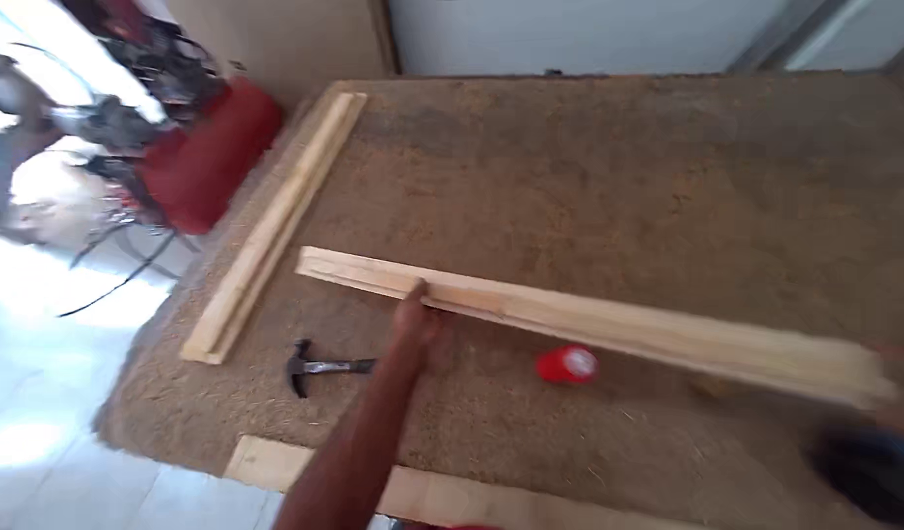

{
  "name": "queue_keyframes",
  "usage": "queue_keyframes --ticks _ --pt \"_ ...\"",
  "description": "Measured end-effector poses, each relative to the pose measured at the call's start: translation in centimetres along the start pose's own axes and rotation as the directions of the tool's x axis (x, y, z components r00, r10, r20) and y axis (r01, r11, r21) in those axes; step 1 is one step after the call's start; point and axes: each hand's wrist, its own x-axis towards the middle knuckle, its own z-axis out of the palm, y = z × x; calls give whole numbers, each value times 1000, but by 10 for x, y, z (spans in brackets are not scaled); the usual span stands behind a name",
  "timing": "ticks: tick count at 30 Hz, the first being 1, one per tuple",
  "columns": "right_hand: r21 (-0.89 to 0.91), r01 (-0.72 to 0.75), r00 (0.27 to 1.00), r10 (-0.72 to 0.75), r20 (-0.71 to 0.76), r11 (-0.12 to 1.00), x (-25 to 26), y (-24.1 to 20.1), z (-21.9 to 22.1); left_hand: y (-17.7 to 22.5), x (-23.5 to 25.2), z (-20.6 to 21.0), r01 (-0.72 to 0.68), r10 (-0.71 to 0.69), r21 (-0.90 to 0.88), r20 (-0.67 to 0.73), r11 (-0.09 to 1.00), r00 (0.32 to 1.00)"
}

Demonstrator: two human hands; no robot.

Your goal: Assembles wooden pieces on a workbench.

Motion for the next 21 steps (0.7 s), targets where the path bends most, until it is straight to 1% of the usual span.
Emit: queue_keyframes --ticks 1,2,3,4,6,7,8,10,12,13,14,15,16,17,18,19,20,21 --pt "36 27 997 -24 -76 999 20 55 42 -4 8 -1 -2 2 15 -6 1000 1000" --pt "18 -14 997 15 -72 1000 39 88 73 -7 19 -2 -1 1 17 -4 1000 1000" --pt "10 -44 998 44 -35 999 61 104 91 -7 31 -2 -7 7 22 -8 1000 1000" --pt "18 -62 998 62 11 998 84 108 102 -6 42 -2 -15 16 36 -25 999 1000" --pt "38 -72 995 69 73 997 129 107 123 1 57 0 -49 61 149 -73 988 995" --pt "48 -73 993 68 99 996 147 107 133 5 64 -2 -66 84 218 -73 974 994" --pt "64 -64 992 56 112 996 162 107 142 9 68 -5 -68 89 286 -63 956 994" --pt "76 -38 996 32 87 996 183 114 161 17 75 -14 -38 77 444 -69 895 995" --pt "109 -66 997 62 41 992 188 122 172 22 75 -16 -33 108 597 -90 801 990" --pt "154 -95 995 94 17 983 182 122 171 23 68 -19 -48 130 640 -82 767 988" --pt "212 -110 993 114 -9 971 170 114 168 24 52 -24 -84 163 670 -56 737 985" --pt "286 -112 991 128 -37 952 155 100 164 27 32 -31 -150 217 698 -8 700 976" --pt "362 -116 988 146 -56 925 136 85 161 29 13 -39 -237 278 733 68 638 958" --pt "423 -127 984 168 -61 897 113 69 163 29 -5 -51 -317 310 782 167 537 936" --pt "460 -154 978 201 -55 874 85 51 173 25 -22 -68 -377 308 830 263 412 914" --pt "479 -192 975 220 -3 857 48 33 189 15 -43 -90 -412 259 870 346 272 902" --pt "480 -229 973 209 95 847 7 15 206 1 -69 -113 -413 160 902 392 125 906" --pt "462 -233 969 166 183 856 -27 1 228 -13 -89 -130 -407 36 913 408 -32 912"
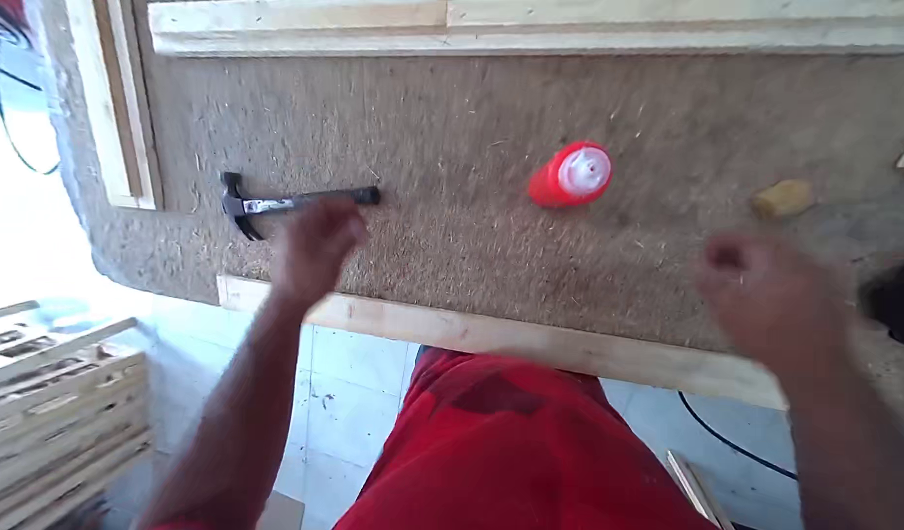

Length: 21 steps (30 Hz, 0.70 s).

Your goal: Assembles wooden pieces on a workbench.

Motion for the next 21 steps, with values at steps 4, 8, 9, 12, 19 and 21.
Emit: queue_keyframes --ticks 4,8,9,12,19,21 --pt "-120 88 973 -60 223 989 -82 22 103 -61 -70 61 -273 63 474 412 837 909" --pt "-259 21 993 10 115 966 -104 15 129 -95 -81 82 -419 154 575 452 703 879" --pt "-285 11 996 16 92 958 -104 15 132 -100 -80 83 -447 192 578 449 682 873" --pt "-357 37 996 -5 91 933 -100 11 136 -116 -77 75 -541 337 571 429 618 838" --pt "-352 51 997 -66 -31 935 -79 -35 114 -111 -57 24 -482 325 583 359 653 875" --pt "-347 54 994 -83 -69 936 -65 -44 115 -115 -44 18 -455 314 602 331 655 890"
